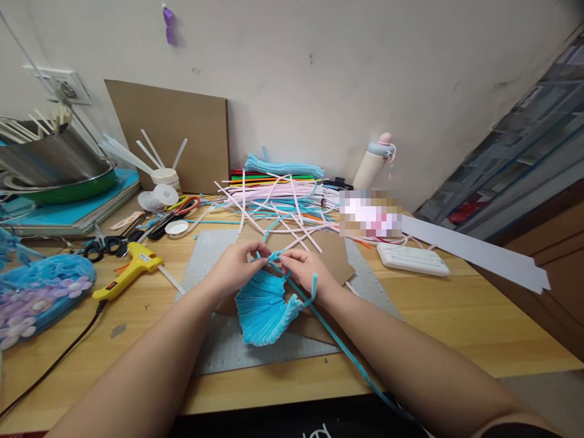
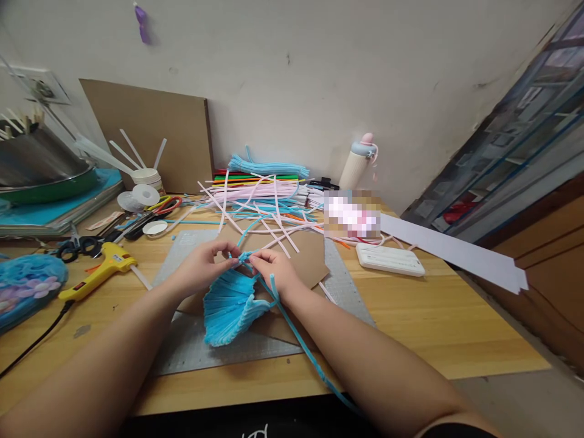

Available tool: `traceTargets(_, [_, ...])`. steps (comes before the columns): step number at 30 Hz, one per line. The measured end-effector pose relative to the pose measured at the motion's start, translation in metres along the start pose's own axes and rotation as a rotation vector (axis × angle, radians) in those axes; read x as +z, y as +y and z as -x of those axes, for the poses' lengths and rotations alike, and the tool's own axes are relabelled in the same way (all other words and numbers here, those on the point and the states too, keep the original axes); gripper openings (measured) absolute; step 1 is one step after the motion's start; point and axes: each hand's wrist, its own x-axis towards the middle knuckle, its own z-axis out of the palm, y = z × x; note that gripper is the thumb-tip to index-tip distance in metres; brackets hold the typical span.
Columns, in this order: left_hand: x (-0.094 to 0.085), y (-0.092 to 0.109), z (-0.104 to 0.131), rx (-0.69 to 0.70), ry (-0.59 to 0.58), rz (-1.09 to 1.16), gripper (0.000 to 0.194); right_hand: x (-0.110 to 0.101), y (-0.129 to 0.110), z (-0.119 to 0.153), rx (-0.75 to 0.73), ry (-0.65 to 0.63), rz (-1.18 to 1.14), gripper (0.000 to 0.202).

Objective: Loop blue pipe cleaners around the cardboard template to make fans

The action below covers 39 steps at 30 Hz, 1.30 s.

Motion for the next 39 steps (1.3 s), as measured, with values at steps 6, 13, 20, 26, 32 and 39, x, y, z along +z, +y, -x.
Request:
traceTargets(6, [0.003,-0.001,0.001,0.049,-0.021,0.039,0.014,0.003,-0.003,0.004,0.098,-0.042,-0.122,0.026])
traceTargets(13, [0.008,-0.004,0.000,-0.058,0.013,0.027,0.013,0.001,-0.007,0.007,0.224,-0.042,-0.141,0.026])
traceTargets(20, [0.012,-0.007,-0.001,-0.065,-0.098,0.129,0.013,0.006,-0.011,0.011,0.258,-0.037,-0.144,0.023])
traceTargets(26, [0.017,-0.015,-0.002,-0.040,-0.138,0.128,0.014,0.008,-0.009,0.012,0.241,-0.026,-0.216,0.024])
traceTargets(32, [0.020,-0.018,-0.003,-0.025,-0.112,0.111,0.014,0.009,-0.007,0.012,0.267,-0.009,-0.277,0.026])
traceTargets(39, [0.020,-0.014,-0.002,0.001,-0.088,0.074,0.016,0.010,-0.008,0.014,0.241,0.021,-0.349,0.023])
